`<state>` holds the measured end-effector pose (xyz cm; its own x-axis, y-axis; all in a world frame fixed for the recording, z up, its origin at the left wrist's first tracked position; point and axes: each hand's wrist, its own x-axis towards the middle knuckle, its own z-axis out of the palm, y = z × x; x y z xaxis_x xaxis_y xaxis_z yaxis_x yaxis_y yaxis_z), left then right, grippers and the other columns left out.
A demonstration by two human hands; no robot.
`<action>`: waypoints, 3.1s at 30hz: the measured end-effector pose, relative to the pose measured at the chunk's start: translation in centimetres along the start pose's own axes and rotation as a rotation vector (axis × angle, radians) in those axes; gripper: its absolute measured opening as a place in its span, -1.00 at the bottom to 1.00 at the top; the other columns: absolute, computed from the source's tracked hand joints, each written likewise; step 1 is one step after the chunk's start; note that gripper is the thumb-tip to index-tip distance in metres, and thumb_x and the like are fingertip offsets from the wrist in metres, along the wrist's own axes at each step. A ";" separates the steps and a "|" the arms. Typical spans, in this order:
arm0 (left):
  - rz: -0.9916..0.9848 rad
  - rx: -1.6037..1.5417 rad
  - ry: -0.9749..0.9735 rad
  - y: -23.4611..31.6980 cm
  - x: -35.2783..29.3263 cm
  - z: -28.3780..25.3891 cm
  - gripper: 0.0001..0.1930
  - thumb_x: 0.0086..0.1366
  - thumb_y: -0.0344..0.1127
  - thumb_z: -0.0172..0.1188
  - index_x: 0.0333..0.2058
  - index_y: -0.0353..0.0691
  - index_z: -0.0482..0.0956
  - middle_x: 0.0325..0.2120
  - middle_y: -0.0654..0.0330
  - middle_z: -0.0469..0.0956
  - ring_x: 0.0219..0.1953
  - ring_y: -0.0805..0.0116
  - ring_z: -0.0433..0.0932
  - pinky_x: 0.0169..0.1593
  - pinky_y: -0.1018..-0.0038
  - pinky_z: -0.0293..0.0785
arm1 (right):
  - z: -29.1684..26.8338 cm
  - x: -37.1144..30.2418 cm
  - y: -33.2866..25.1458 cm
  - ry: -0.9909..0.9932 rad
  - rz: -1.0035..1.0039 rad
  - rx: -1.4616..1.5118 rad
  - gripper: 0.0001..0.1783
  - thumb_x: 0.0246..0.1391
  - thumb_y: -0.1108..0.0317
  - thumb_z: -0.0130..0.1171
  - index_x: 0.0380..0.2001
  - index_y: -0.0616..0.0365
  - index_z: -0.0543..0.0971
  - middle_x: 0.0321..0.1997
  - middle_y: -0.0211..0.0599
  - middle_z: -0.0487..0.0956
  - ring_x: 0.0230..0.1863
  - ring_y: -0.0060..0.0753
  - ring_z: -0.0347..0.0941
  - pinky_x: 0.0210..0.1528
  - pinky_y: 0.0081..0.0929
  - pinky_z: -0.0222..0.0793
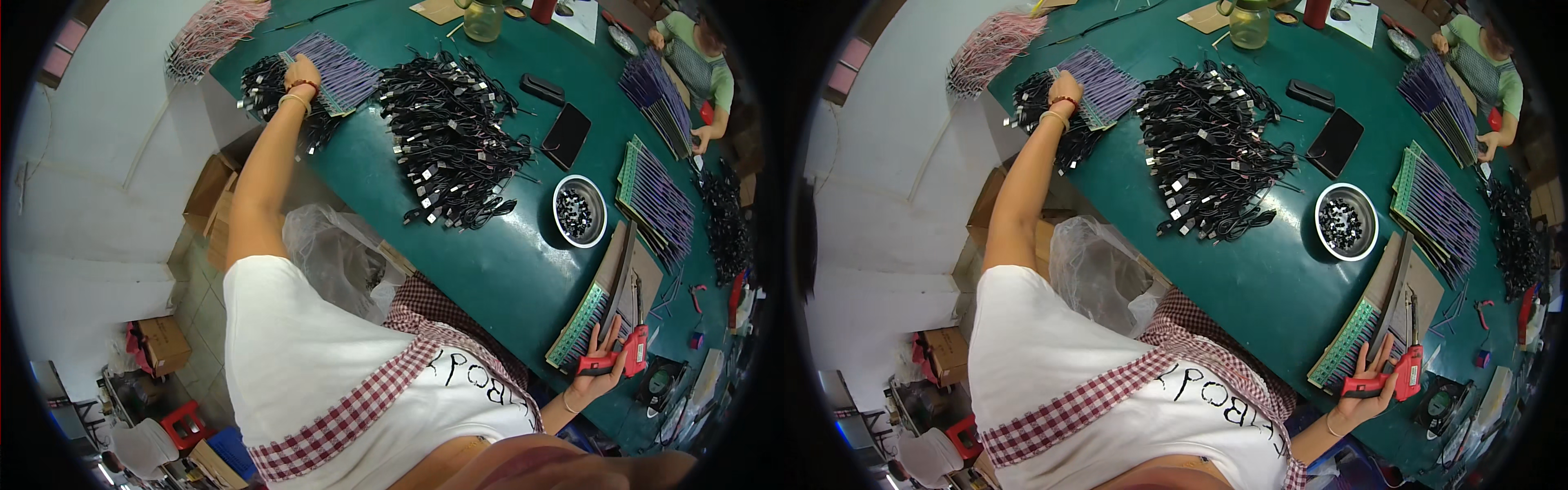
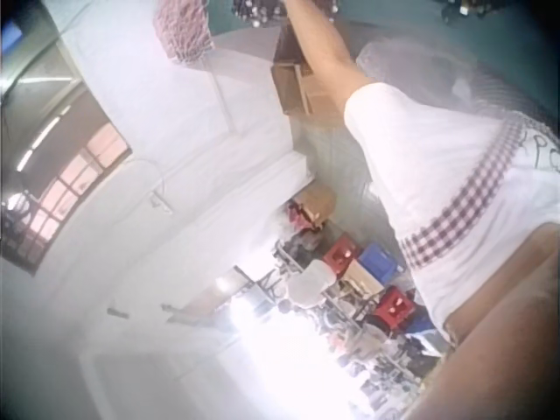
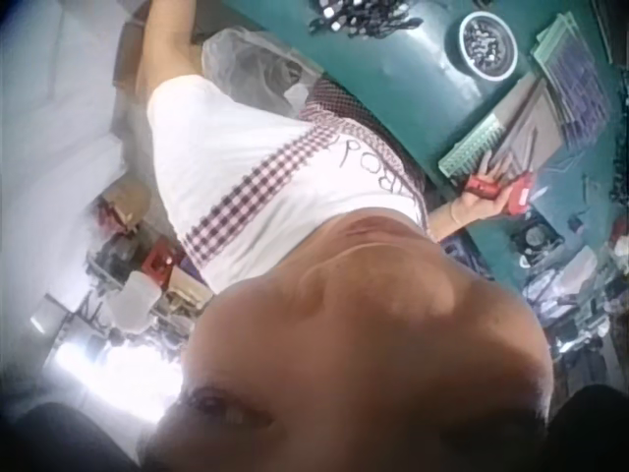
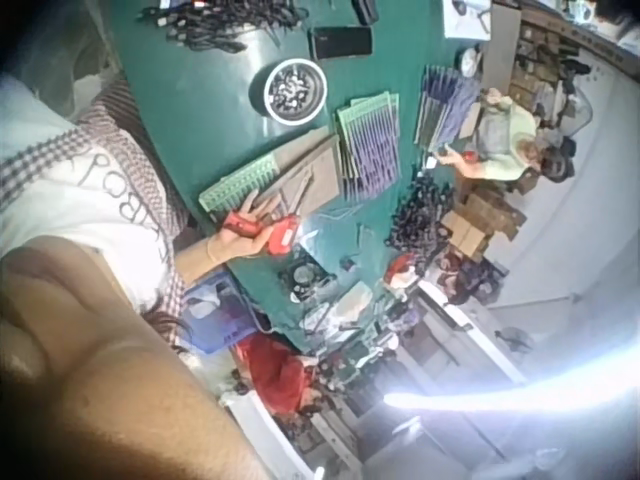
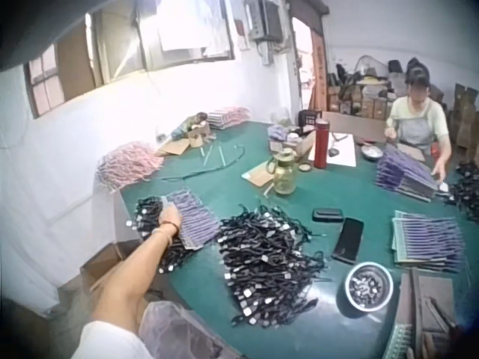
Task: The person assembles cables or components onto a circuit board by hand, using a soldering iron to attach them.
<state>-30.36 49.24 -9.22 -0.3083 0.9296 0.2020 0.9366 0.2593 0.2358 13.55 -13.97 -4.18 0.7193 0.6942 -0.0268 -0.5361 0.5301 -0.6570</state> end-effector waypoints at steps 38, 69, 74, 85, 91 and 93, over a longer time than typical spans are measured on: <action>0.152 0.606 -0.291 -1.0 -9.5 -10.3 -0.12 0.10 0.42 -0.27 0.18 -0.19 0.21 0.26 0.02 -0.02 0.32 0.13 -0.08 0.16 -0.34 -0.39 | 0.7 -0.2 0.1 0.036 0.013 0.133 -0.74 0.11 0.38 -0.05 -0.14 0.24 0.35 0.24 0.27 0.11 0.37 -0.06 -0.13 0.29 0.13 -0.15; 0.699 -0.854 -1.697 23.0 -50.6 -7.0 -0.65 0.16 -0.37 0.17 -0.18 -0.46 0.30 -0.51 0.04 0.54 -0.69 0.39 0.54 -0.66 0.57 0.50 | 0.6 2.0 2.4 0.145 -0.008 0.163 -0.80 0.06 0.45 -0.01 -0.21 0.22 0.37 -0.03 -0.03 0.34 0.31 -0.04 0.03 0.20 0.22 0.03; 0.688 -0.859 -1.722 23.0 -50.6 -6.9 -0.65 0.17 -0.37 0.16 -0.17 -0.48 0.28 -0.52 0.05 0.53 -0.69 0.39 0.54 -0.67 0.57 0.50 | 1.0 1.8 2.3 0.150 -0.020 0.149 -0.76 0.05 0.43 -0.01 -0.18 0.23 0.37 0.12 0.23 0.27 0.34 -0.01 -0.04 0.22 0.24 -0.01; 0.778 -0.754 -1.583 22.7 -50.3 -7.9 -0.68 0.18 -0.28 0.16 -0.29 -0.47 0.34 -0.58 0.05 0.53 -0.72 0.39 0.52 -0.65 0.52 0.45 | 1.0 1.4 1.6 0.150 0.067 0.220 -0.78 0.06 0.42 -0.01 -0.20 0.22 0.38 0.16 0.29 0.21 0.34 -0.05 -0.03 0.15 0.35 0.03; 1.376 -0.490 -0.292 25.9 -41.8 -7.2 -0.77 0.11 -0.20 0.17 -0.34 -0.24 0.54 -0.43 0.10 0.56 -0.38 0.10 0.53 -0.35 0.27 0.44 | 0.1 -0.5 -1.4 0.089 0.079 0.184 -0.73 0.08 0.41 -0.05 -0.13 0.24 0.36 0.22 0.31 0.11 0.37 0.04 -0.16 0.15 0.40 -0.03; 1.382 -0.231 -0.280 27.3 -40.3 -5.9 -0.76 0.05 -0.21 0.19 -0.34 -0.22 0.56 -0.32 0.05 0.51 -0.16 0.08 0.46 -0.15 0.24 0.41 | 0.2 -0.6 -2.1 0.078 0.073 0.178 -0.73 0.08 0.40 -0.05 -0.13 0.24 0.36 0.23 0.32 0.10 0.37 0.04 -0.18 0.15 0.40 -0.05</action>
<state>6.66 17.32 -5.28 0.8816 0.4234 0.2087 0.3964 -0.9041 0.1598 14.17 -15.43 -2.64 0.7040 0.6978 -0.1320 -0.6526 0.5622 -0.5080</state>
